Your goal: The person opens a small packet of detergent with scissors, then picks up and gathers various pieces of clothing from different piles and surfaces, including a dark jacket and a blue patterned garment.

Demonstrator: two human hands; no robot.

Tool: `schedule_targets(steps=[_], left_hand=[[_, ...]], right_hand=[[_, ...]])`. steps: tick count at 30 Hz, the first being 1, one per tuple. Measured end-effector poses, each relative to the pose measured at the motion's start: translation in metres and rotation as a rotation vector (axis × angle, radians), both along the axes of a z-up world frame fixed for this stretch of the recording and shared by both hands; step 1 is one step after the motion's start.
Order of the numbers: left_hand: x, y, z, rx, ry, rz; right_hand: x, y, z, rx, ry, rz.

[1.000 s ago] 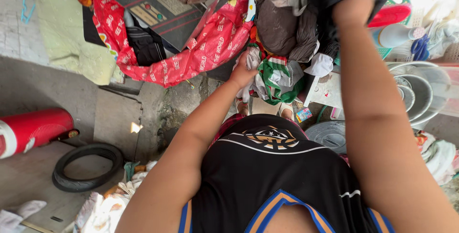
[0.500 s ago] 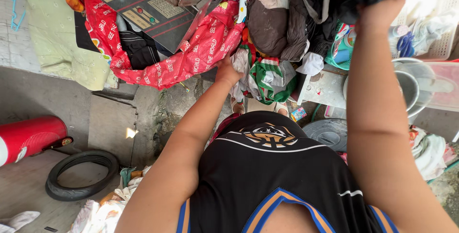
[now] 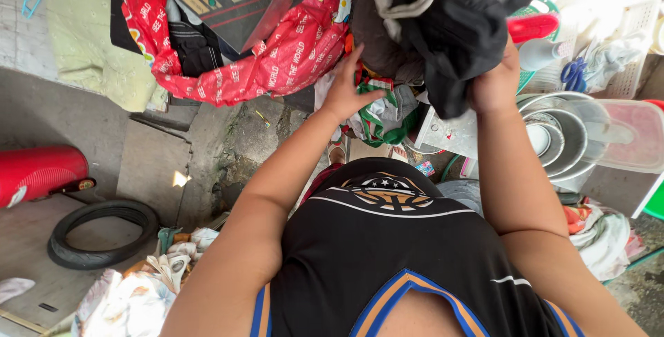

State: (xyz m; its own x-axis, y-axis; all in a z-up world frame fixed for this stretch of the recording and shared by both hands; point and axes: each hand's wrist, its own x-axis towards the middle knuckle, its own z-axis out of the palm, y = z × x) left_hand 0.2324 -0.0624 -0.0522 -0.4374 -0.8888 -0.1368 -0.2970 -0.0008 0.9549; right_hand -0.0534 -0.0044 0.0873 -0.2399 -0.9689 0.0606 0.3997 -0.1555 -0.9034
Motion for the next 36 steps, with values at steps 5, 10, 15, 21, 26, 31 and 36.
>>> schedule_targets(steps=[5,10,15,21,26,31,36], left_hand=[[-0.051,-0.015,0.013,0.623,0.798,-0.052],[-0.081,-0.015,0.014,0.879,0.86,-0.111],[-0.082,-0.003,0.053,1.059,0.881,-0.177],[-0.067,-0.002,0.094,0.835,0.851,-0.105],[-0.039,-0.004,0.106,0.159,0.186,0.26],[0.01,0.034,0.108,0.33,0.567,0.225],[0.03,0.064,0.13,0.235,0.445,0.087]], right_hand=[[-0.034,-0.001,0.011,0.292,-0.357,0.313],[-0.053,-0.008,-0.032,0.151,0.602,-0.014],[-0.069,-0.002,-0.067,-0.007,0.7,0.172],[-0.05,-0.005,-0.045,0.102,0.223,0.441],[-0.009,-0.01,-0.002,0.283,-0.2,0.332],[0.036,-0.007,0.004,0.197,-0.136,0.319],[0.087,-0.003,-0.004,0.43,-0.513,0.7]])
